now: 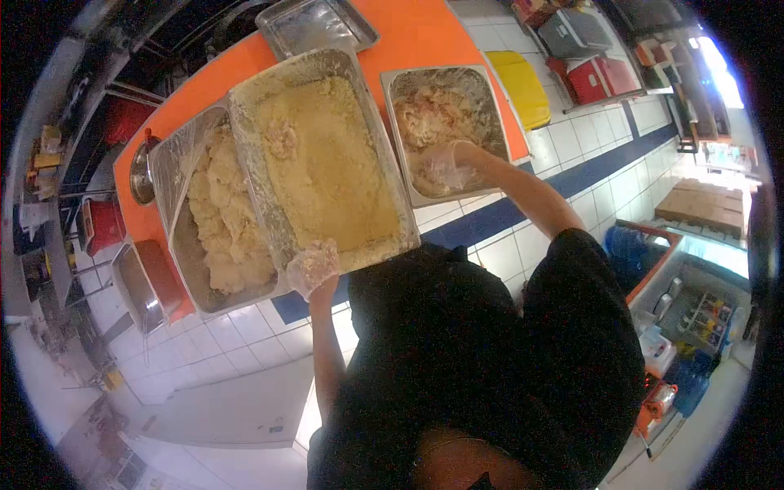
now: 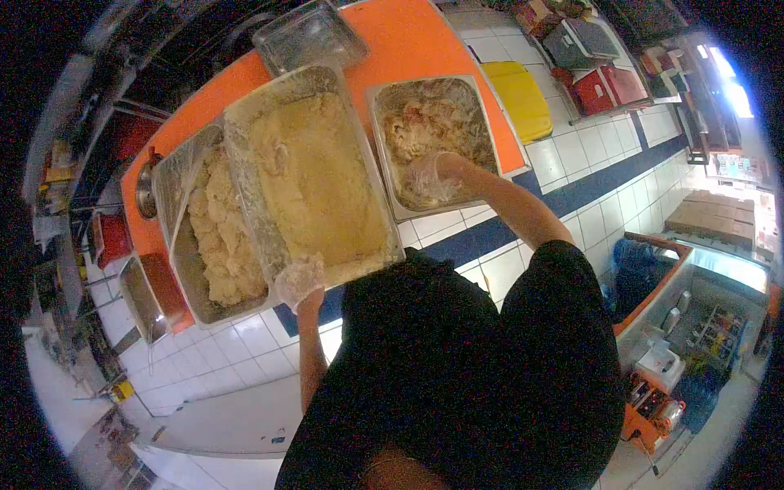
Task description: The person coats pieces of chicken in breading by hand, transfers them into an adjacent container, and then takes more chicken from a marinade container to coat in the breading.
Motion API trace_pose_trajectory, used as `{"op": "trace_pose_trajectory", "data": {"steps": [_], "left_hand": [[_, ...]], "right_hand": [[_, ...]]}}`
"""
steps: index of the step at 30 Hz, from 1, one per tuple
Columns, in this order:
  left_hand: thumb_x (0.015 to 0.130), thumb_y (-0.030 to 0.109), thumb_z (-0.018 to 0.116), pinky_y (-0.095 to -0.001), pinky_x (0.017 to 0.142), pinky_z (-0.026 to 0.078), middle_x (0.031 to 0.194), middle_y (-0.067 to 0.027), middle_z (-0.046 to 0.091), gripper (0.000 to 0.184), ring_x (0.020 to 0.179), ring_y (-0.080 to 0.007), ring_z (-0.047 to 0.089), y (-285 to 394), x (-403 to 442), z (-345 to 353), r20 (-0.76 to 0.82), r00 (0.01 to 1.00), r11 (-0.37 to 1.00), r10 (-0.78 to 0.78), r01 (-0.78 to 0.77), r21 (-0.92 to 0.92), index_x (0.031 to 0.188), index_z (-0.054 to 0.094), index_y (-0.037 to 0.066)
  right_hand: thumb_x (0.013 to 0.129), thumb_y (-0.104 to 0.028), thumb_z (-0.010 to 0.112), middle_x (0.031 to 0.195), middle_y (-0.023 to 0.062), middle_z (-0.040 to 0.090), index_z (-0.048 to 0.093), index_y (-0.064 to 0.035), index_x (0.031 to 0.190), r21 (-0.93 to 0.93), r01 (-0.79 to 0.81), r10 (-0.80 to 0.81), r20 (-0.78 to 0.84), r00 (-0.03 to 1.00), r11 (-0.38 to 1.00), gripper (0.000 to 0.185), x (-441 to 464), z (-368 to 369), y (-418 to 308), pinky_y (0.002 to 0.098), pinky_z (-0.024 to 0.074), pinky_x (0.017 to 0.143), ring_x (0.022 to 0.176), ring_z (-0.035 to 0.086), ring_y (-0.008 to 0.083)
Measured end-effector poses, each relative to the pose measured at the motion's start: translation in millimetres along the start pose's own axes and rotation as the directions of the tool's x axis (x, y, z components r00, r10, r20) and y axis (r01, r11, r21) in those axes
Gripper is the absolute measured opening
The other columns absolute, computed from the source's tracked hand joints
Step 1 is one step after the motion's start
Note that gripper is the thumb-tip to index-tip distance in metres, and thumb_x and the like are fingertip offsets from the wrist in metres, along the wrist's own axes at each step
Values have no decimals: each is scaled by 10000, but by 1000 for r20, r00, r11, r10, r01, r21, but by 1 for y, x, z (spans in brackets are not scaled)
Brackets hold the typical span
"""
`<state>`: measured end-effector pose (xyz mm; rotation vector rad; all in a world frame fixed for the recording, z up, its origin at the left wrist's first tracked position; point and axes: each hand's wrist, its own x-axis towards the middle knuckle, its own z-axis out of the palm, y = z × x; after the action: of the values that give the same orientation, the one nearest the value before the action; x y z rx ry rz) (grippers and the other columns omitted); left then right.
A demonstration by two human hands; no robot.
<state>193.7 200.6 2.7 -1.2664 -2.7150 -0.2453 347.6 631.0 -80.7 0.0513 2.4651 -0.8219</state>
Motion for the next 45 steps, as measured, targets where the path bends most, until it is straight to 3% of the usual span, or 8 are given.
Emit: {"op": "trace_pose_trajectory", "data": {"steps": [9,12,17,20,23,29,34,45], "left_hand": [[877,368,638,-459,660,516,760,-83,685,236,723,-312,668,4,4,-12,37,999,999,15,-13,-42,838,706,145],[902,376,623,-473,692,499,825,-91,694,253,784,-324,664,3,1,-8,104,994,999,37,-34,-31,880,713,140],[865,321,654,-444,641,526,775,-61,681,169,710,-297,660,3,3,-7,17,996,995,93,-92,-32,804,689,167],[860,374,685,-453,675,528,794,-52,702,208,721,-298,664,-5,-13,17,-6,995,993,-95,94,-76,832,723,172],[840,414,723,-458,706,524,813,-45,716,244,740,-301,668,-14,-23,30,-179,983,999,45,-47,-3,857,746,172],[843,382,728,-459,698,514,753,-63,697,233,744,-309,663,-11,-19,24,-150,989,996,0,-13,-89,852,745,150],[884,397,665,-464,650,521,696,-88,672,281,684,-320,665,-1,-7,6,-3,997,997,-72,72,-13,799,708,133],[868,328,658,-447,630,540,673,-96,667,233,642,-317,666,2,4,-8,-48,998,997,28,-31,-65,770,698,120]], "right_hand": [[896,-170,630,1125,137,696,660,-76,1205,-337,-226,23,-513,858,914,325,-35,-56,56,403,522,859,1010,655,290],[904,-144,591,1144,130,675,597,-77,1255,45,-279,236,-672,702,959,357,-75,-117,-20,443,538,897,1109,646,336],[905,-197,580,1080,130,697,671,-39,999,-744,-151,-63,-252,966,651,205,-47,-72,-47,411,538,884,1065,656,298],[902,-209,572,1066,119,715,688,-67,971,-360,-262,238,-111,965,895,195,-7,12,-12,420,553,853,1007,685,304],[900,-212,568,1057,127,715,690,-60,980,-667,121,-307,-168,937,735,211,2,41,-15,433,565,815,927,707,319],[894,-210,598,1149,147,668,648,-60,1140,-377,61,-80,-36,996,924,292,10,37,-18,423,503,946,1082,641,318],[885,-263,665,1294,174,581,562,-86,1326,480,166,-165,-46,985,862,486,-26,7,25,429,420,1058,1238,555,304],[922,-177,570,1143,161,673,624,-94,1205,-276,-389,109,-679,726,879,300,-49,-90,3,461,546,882,1038,663,341]]}}
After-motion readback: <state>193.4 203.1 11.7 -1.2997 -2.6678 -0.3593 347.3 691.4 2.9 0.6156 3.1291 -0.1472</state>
